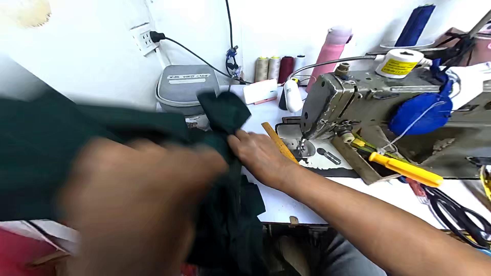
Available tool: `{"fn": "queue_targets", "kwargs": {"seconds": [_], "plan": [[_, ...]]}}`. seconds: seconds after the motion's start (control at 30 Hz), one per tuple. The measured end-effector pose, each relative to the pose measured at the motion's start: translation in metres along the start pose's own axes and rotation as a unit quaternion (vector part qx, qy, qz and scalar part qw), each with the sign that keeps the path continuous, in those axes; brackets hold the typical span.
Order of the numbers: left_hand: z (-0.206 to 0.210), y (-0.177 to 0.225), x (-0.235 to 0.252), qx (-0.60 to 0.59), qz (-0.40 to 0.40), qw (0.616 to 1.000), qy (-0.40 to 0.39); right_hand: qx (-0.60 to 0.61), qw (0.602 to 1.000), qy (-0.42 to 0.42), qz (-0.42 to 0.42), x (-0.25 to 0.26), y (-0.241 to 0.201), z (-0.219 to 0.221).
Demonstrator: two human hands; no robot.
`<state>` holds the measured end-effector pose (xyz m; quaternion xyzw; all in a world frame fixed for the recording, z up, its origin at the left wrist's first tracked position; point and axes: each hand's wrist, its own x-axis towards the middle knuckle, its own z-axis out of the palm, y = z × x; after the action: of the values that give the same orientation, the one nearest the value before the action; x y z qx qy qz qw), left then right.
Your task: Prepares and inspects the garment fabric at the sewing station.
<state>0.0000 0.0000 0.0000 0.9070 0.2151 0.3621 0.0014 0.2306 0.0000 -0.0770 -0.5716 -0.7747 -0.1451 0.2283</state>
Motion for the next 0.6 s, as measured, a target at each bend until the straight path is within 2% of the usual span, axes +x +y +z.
{"fn": "queue_targets", "kwargs": {"seconds": [0.03,0.07,0.17,0.23,0.3,0.37,0.43,0.5,0.53,0.6], "plan": [[0.027,-0.005,-0.017,0.028,0.040,0.999,-0.019,-0.002,0.999,-0.040,0.011,-0.018,0.010,0.014],[0.047,-0.012,-0.030,0.028,0.044,0.998,-0.029,-0.004,0.997,-0.069,0.028,-0.030,0.020,0.021],[0.058,-0.038,-0.052,0.001,-0.033,0.999,-0.002,0.048,0.985,-0.111,0.120,-0.037,0.045,0.015],[0.062,-0.044,-0.060,-0.015,-0.092,0.995,0.021,0.151,0.961,-0.135,0.191,-0.031,0.048,0.008],[0.084,-0.036,-0.074,-0.025,-0.151,0.988,0.002,0.304,0.891,-0.183,0.284,-0.028,0.035,0.006],[0.112,-0.023,-0.084,-0.039,-0.198,0.979,0.001,0.472,0.770,-0.216,0.371,-0.025,0.020,0.009],[0.133,-0.007,-0.088,-0.047,-0.224,0.973,0.041,0.574,0.689,-0.209,0.391,-0.026,-0.005,0.013],[0.140,0.003,-0.088,-0.058,-0.232,0.966,0.096,0.635,0.654,-0.182,0.370,-0.019,-0.033,0.014],[0.136,0.002,-0.085,-0.055,-0.225,0.964,0.127,0.650,0.651,-0.163,0.357,-0.010,-0.043,0.012],[0.111,-0.013,-0.070,-0.018,-0.196,0.964,0.181,0.664,0.671,-0.116,0.308,0.018,-0.057,0.000]]}}
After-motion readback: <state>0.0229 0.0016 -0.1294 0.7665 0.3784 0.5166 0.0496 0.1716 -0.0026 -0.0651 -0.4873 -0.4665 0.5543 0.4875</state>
